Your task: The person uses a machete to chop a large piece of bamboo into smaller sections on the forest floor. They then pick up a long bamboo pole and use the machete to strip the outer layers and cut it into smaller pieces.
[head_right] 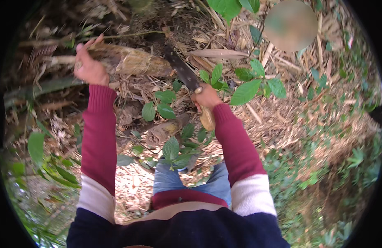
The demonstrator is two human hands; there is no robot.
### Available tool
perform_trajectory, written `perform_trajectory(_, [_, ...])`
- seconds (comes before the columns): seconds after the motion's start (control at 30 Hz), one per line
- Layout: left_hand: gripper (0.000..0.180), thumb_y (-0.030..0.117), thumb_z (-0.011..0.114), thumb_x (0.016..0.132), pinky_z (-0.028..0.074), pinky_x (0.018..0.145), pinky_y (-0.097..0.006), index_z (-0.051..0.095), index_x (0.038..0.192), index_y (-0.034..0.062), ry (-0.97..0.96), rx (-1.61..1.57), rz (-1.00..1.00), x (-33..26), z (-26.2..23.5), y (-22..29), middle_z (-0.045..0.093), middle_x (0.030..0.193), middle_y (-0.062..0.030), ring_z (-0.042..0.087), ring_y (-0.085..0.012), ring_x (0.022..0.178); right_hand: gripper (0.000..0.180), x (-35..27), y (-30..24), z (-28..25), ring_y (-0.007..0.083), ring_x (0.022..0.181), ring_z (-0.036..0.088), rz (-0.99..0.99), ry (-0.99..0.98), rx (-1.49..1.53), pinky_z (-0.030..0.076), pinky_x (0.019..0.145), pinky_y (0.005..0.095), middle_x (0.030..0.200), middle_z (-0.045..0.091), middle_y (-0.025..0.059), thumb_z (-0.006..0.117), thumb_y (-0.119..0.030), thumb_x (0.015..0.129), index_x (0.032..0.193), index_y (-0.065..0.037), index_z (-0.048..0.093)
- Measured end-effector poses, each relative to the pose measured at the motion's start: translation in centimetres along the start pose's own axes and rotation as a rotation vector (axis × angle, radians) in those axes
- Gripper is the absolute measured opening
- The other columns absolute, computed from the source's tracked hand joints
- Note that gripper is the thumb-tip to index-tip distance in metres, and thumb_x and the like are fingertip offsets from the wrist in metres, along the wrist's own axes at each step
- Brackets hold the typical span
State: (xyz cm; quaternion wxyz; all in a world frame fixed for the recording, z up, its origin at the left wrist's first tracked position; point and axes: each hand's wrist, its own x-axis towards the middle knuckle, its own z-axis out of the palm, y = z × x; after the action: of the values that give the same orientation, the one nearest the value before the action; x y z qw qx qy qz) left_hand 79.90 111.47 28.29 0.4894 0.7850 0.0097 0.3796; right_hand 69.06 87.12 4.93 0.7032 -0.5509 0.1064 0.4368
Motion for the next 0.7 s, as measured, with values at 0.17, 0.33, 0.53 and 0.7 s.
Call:
perform_trajectory(0.17, [0.043,0.025,0.045,0.106,0.055,0.085,-0.033,0.067,0.096,-0.0099,-0.183,-0.305,-0.159,-0.5,-1.4,0.0,0.075,0.092,-0.0178,0.072,-0.0232,0.083,0.021,-10.3,6.1,-0.5,0.0197,0.051,0.062,0.024,0.190,0.055,0.051,0.044,0.0347,0.067,0.061,0.0096,0.062,0.006,0.083,0.103,0.004,0.054])
perform_trajectory(0.33, [0.042,0.033,0.056,0.102,0.047,0.069,-0.031,0.072,0.092,-0.0037,0.002,-0.249,-0.230,-0.6,-0.9,-1.0,0.069,0.076,-0.0092,0.060,-0.0161,0.069,0.018,-20.6,12.6,-0.9,0.0190,0.050,0.060,0.137,0.397,0.085,0.052,0.045,0.0343,0.067,0.060,0.0077,0.060,0.003,0.083,0.100,0.001,0.055])
perform_trajectory(0.53, [0.032,0.025,0.064,0.099,0.047,0.061,-0.027,0.072,0.081,0.0003,0.104,0.064,-0.194,-0.9,-1.2,0.1,0.071,0.071,-0.0044,0.062,-0.0094,0.065,0.020,-23.6,12.9,-1.6,0.0204,0.048,0.060,0.221,0.510,-0.038,0.053,0.047,0.0354,0.067,0.061,0.0098,0.062,0.004,0.083,0.102,0.003,0.056])
perform_trajectory(0.7, [0.036,0.039,0.070,0.093,0.044,0.052,-0.029,0.080,0.082,0.0063,0.186,-0.086,-0.063,-1.5,-0.1,1.3,0.068,0.061,-0.0014,0.051,-0.0069,0.051,0.019,-21.9,9.6,-2.1,0.0169,0.054,0.062,0.017,0.443,-0.086,0.053,0.049,0.0319,0.072,0.062,0.0079,0.064,0.003,0.087,0.104,0.001,0.055])
